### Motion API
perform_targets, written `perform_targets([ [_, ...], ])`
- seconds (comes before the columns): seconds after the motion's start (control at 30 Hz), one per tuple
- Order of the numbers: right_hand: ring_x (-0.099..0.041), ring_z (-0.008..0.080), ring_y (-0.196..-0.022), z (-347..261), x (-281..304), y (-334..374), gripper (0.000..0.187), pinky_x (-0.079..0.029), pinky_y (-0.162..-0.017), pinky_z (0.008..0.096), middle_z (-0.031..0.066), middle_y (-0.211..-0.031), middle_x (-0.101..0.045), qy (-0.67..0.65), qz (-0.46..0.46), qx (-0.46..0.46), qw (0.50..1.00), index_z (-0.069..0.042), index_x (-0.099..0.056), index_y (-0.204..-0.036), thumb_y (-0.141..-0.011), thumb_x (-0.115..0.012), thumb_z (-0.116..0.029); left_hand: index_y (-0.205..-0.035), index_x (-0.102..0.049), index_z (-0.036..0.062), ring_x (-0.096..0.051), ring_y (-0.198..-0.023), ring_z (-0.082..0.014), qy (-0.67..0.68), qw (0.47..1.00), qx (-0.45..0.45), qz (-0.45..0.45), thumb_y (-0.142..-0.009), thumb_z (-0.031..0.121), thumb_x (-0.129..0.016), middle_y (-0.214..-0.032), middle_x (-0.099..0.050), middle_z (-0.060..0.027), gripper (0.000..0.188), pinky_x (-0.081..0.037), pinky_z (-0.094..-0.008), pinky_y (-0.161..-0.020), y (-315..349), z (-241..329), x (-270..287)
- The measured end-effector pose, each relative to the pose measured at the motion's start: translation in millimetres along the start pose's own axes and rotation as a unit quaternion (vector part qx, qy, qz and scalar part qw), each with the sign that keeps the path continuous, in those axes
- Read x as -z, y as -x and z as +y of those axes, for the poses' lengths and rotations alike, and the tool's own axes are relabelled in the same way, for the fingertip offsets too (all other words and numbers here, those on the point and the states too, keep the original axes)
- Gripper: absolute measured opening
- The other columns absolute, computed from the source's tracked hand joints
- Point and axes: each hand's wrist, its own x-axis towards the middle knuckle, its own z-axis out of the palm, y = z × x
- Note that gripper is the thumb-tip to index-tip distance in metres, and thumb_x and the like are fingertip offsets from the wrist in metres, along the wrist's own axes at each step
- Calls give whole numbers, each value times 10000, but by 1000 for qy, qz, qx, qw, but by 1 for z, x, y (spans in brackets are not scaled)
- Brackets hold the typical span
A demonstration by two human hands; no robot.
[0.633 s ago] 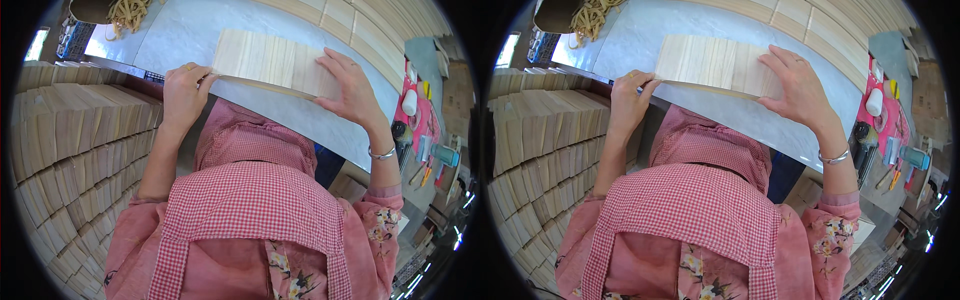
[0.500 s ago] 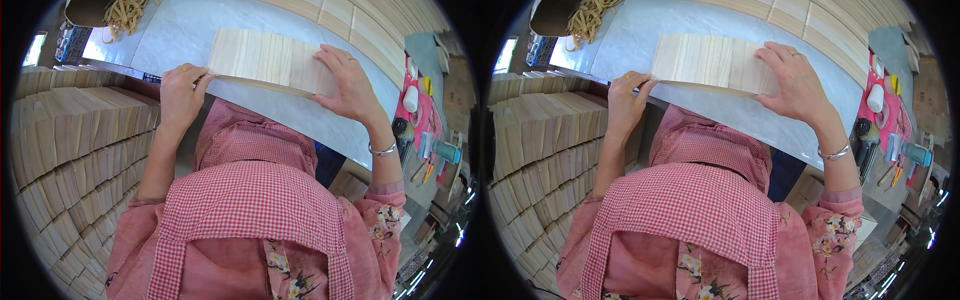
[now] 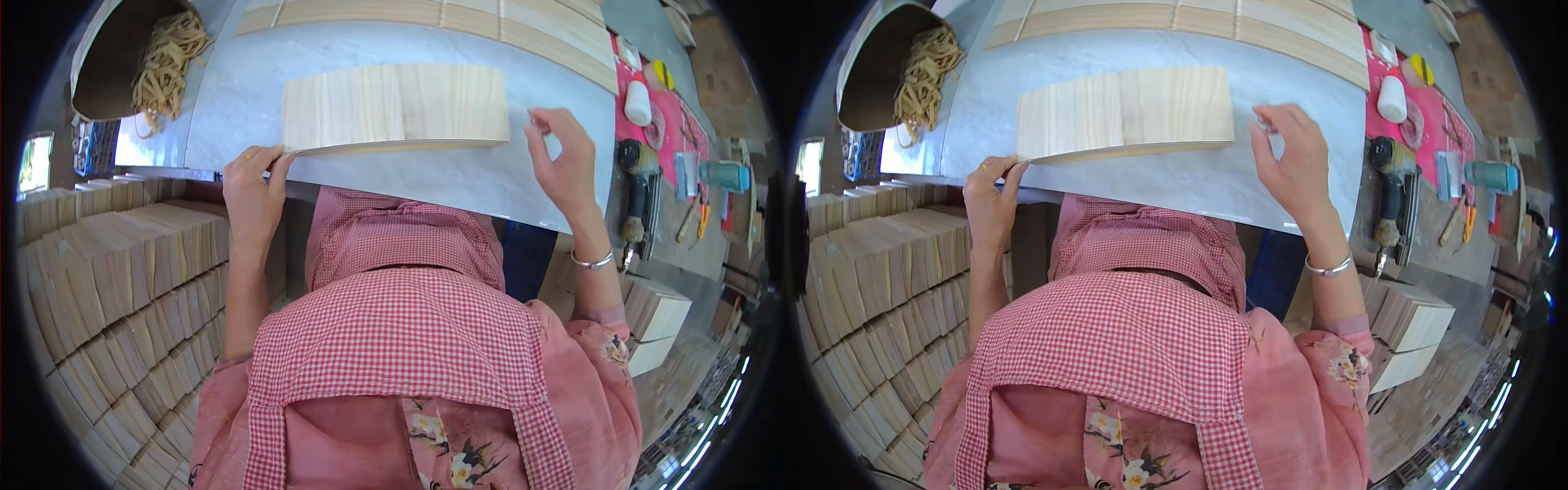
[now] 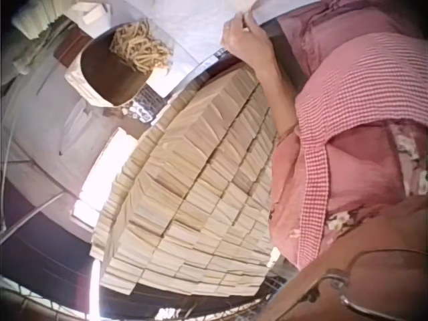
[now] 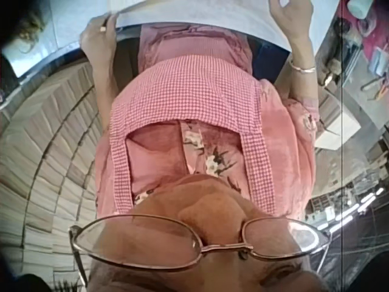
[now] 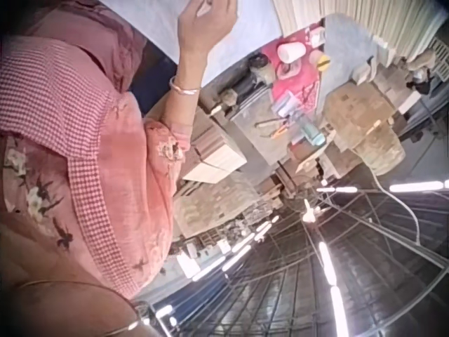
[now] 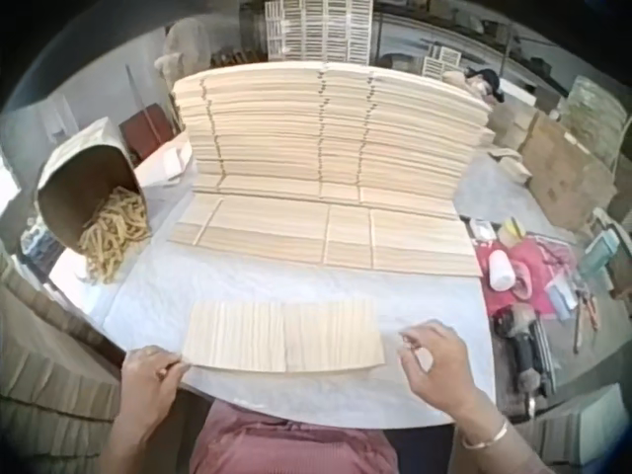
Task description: Assembling wooden frames by applying glue and using a pneumatic nail gun to join slats.
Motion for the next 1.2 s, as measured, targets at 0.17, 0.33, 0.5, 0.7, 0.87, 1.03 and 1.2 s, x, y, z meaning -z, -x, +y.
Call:
perform_targets([
  [0.17,-607,198,-758,-4,-3,23,218,-490,-709,283,57,-922,-665,1,16,-73,997,-20,-706,-1026,-811,-734,-10,-962,-744,-29,-616,-724,-227,10,1000,11,-11,-861,82,-739,-867,-717,-82,150,-475,-320,-777,-4,3,1],
  [0.33,-577,169,-662,-12,-13,21,142,-465,-639,271,35,-821,-645,30,26,-40,998,-17,-718,-957,-817,-726,6,-973,-732,-51,-610,-705,-227,9,999,15,-27,-859,57,-736,-861,-714,-95,158,-491,-321,-728,-5,5,3],
  [0.5,-577,158,-647,-10,-14,16,93,-465,-626,264,35,-800,-644,47,11,-25,999,-9,-711,-927,-836,-703,10,-979,-726,-61,-601,-701,-210,28,999,20,-31,-862,53,-739,-853,-708,-96,165,-494,-311,-700,-6,0,3],
  [0.7,-573,166,-592,12,-7,12,58,-477,-582,254,61,-757,-651,-210,-45,-162,963,18,-686,-897,-868,-636,15,-986,-725,-57,-589,-714,-181,43,997,52,-21,-881,68,-738,-848,-703,-87,164,-491,-297,-702,1,-2,-1],
  [0.87,-580,202,-569,21,-6,-15,99,-475,-562,283,92,-712,-656,-331,-168,-330,868,12,-679,-875,-860,-585,-13,-988,-728,-50,-587,-718,-171,31,996,77,-32,-895,76,-733,-853,-704,-87,157,-488,-287,-690,-2,3,0],
  [1.03,-582,189,-584,25,-5,-47,110,-487,-573,258,97,-745,-670,-228,-323,-322,860,30,-692,-927,-881,-607,-22,-1010,-732,-45,-608,-761,-167,-4,994,94,-52,-900,84,-731,-890,-715,-76,169,-497,-283,-747,-3,0,3],
  [1.2,-597,181,-636,46,-12,-40,123,-497,-603,262,95,-796,-672,-205,-190,-212,936,35,-703,-969,-897,-645,-46,-1055,-729,-42,-615,-757,-170,17,978,177,-110,-896,76,-732,-929,-720,-84,198,-509,-286,-773,-13,29,22],
])
